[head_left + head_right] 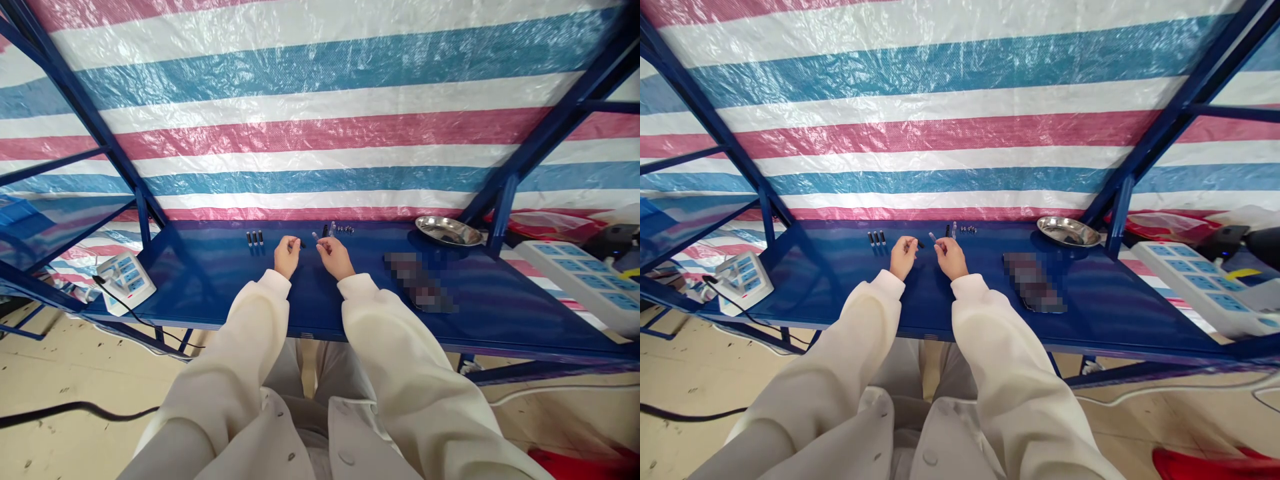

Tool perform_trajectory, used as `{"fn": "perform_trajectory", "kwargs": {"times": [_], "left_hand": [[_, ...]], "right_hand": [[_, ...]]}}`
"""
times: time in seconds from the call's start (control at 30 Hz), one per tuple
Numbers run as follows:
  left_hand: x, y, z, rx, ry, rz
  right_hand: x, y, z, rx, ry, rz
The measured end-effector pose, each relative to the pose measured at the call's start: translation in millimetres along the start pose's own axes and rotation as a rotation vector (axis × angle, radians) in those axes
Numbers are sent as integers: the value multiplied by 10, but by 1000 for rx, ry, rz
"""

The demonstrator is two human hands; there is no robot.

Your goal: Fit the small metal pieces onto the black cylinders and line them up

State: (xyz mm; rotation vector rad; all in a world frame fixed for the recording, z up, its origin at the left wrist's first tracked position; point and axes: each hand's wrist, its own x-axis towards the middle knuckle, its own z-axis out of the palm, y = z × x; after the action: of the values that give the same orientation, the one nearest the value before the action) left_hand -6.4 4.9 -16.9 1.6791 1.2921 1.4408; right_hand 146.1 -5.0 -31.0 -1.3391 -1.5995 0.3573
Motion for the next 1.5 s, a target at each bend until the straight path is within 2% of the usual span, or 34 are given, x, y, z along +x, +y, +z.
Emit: {"fn": "perform_trajectory", "kwargs": {"times": [0.1, 0.2, 0.53, 0.73, 0.9, 1.03, 1.17, 1.3, 1.5], "left_hand": [[-33, 10, 19, -13, -182, 58], [-47, 6, 25, -58, -241, 90], [-56, -3, 26, -20, -242, 84], [-51, 47, -3, 42, -172, 66], [-54, 68, -7, 52, -176, 70], [-56, 71, -1, 85, -168, 71], [-57, 61, 11, 103, -160, 62], [-63, 55, 20, 102, -151, 58], [-69, 67, 19, 114, -161, 51]], "right_hand": [[-3, -56, 3, 96, -53, -59], [-15, -91, 14, 123, -137, -76], [-18, -63, 9, -6, -186, -86], [20, -29, -17, -114, -60, 57], [176, 32, -167, -195, 29, 191], [334, 171, -326, -280, 17, 262], [430, 306, -394, -251, -83, 303], [474, 337, -356, -242, -147, 309], [509, 310, -258, -282, -155, 306]]}}
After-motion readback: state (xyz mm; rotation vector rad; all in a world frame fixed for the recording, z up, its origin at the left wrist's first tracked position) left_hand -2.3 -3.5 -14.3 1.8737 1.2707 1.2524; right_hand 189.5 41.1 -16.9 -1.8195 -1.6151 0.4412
